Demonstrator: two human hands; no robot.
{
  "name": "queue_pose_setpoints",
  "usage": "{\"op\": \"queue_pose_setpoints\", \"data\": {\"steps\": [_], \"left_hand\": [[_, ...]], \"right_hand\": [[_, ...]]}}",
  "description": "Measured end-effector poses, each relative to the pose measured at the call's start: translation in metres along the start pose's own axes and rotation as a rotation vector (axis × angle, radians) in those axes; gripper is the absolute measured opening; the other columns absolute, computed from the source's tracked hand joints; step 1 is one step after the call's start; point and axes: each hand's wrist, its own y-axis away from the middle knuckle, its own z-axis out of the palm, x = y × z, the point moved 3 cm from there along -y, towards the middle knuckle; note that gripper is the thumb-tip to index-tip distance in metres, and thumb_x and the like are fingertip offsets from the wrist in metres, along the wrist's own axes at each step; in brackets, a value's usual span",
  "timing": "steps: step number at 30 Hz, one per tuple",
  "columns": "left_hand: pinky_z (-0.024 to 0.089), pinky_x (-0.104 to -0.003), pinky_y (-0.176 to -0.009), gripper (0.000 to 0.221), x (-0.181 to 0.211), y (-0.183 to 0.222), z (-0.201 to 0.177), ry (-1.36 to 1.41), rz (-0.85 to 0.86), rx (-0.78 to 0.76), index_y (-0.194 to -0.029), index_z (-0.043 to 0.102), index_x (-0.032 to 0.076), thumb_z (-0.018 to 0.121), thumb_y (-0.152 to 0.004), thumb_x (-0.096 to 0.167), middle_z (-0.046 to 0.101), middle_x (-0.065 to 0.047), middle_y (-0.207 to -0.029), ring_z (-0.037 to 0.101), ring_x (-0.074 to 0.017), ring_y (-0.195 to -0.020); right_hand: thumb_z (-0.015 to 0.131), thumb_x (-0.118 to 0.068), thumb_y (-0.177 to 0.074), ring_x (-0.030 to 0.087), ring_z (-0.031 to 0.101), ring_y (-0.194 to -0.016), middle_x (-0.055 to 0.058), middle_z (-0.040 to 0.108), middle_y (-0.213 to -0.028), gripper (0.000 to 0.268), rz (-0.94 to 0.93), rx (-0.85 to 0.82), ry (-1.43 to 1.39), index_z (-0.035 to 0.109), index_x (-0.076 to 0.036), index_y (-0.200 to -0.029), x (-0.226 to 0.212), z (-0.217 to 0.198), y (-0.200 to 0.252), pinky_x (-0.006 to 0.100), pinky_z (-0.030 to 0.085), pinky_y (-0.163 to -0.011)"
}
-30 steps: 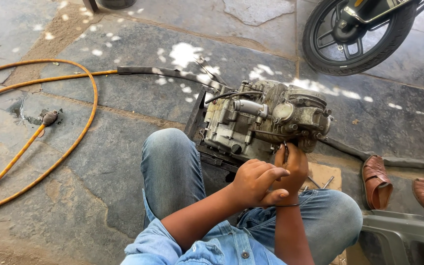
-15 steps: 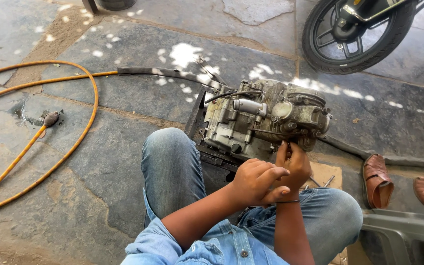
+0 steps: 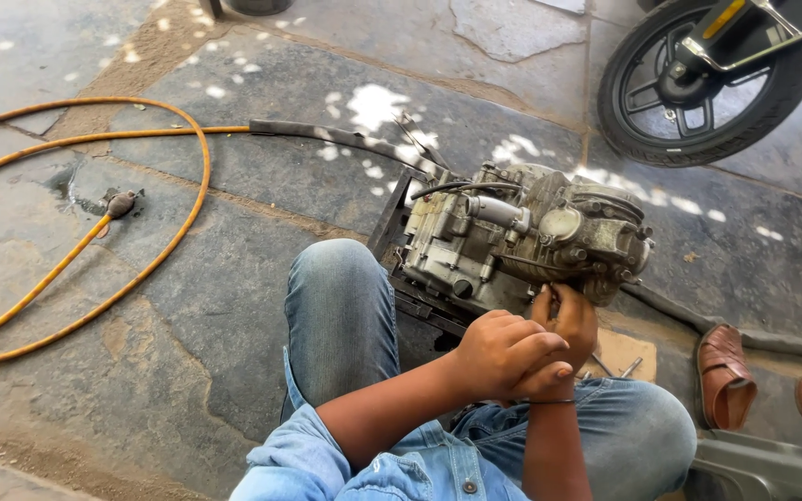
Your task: Using various tools to work on a motorcycle engine assembly while sitting on the floor.
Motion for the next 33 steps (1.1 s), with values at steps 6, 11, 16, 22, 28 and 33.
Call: {"op": "queue_pose_setpoints", "data": {"steps": [6,11,16,22,28,33], "left_hand": [[0.054,-0.032,-0.070,0.025,-0.003,0.002,0.006,-0.009,-0.017,-0.006,-0.105,0.069,0.011,0.074,-0.098,0.034,0.071,-0.005,-0.091,0.070,-0.0221,-0.080],[0.054,-0.034,-0.073,0.023,-0.005,0.002,0.009,-0.018,-0.011,-0.016,-0.104,0.069,0.011,0.074,-0.098,0.032,0.070,-0.004,-0.090,0.070,-0.0223,-0.080],[0.054,-0.036,-0.073,0.020,-0.015,0.007,0.018,-0.044,-0.056,-0.029,-0.103,0.069,0.011,0.074,-0.099,0.030,0.070,-0.005,-0.088,0.070,-0.0230,-0.079],[0.056,-0.039,-0.073,0.031,-0.043,0.005,0.029,0.021,-0.585,-0.026,-0.109,0.069,0.003,0.066,-0.101,0.032,0.071,-0.014,-0.096,0.071,-0.0298,-0.082],[0.056,-0.035,-0.072,0.039,-0.087,0.031,0.050,0.288,-1.122,0.008,-0.105,0.066,-0.002,0.062,-0.101,0.037,0.073,-0.014,-0.088,0.070,-0.0215,-0.079],[0.056,-0.034,-0.072,0.030,-0.087,0.037,0.057,0.570,-1.090,0.050,-0.114,0.067,0.001,0.064,-0.101,0.028,0.071,-0.011,-0.096,0.065,-0.0156,-0.082]], "right_hand": [[0.073,-0.012,-0.098,0.038,0.067,-0.092,0.018,0.069,-0.102,0.016,0.008,-0.050,-0.002,0.068,-0.001,-0.109,-0.003,-0.004,-0.003,0.046,0.054,-0.080],[0.071,-0.011,-0.099,0.039,0.067,-0.094,0.019,0.069,-0.104,0.018,0.005,-0.071,-0.025,0.067,0.000,-0.113,-0.002,-0.003,0.002,0.046,0.054,-0.081],[0.071,-0.010,-0.097,0.038,0.068,-0.093,0.019,0.069,-0.103,0.018,-0.011,-0.061,-0.038,0.067,0.001,-0.112,0.000,-0.005,0.004,0.045,0.054,-0.081],[0.073,-0.003,-0.094,0.021,0.069,-0.086,0.013,0.072,-0.099,0.019,0.380,-0.110,-0.448,0.070,0.003,-0.111,0.041,0.013,0.037,0.030,0.055,-0.075],[0.067,0.006,-0.094,0.014,0.068,-0.083,0.011,0.071,-0.098,0.016,0.863,-0.166,-1.103,0.068,0.003,-0.110,0.062,0.037,0.064,0.025,0.058,-0.075],[0.062,0.000,-0.097,0.016,0.070,-0.081,0.008,0.071,-0.102,0.018,1.054,-0.224,-1.503,0.065,-0.001,-0.114,0.050,0.050,0.069,0.028,0.060,-0.071]]}}
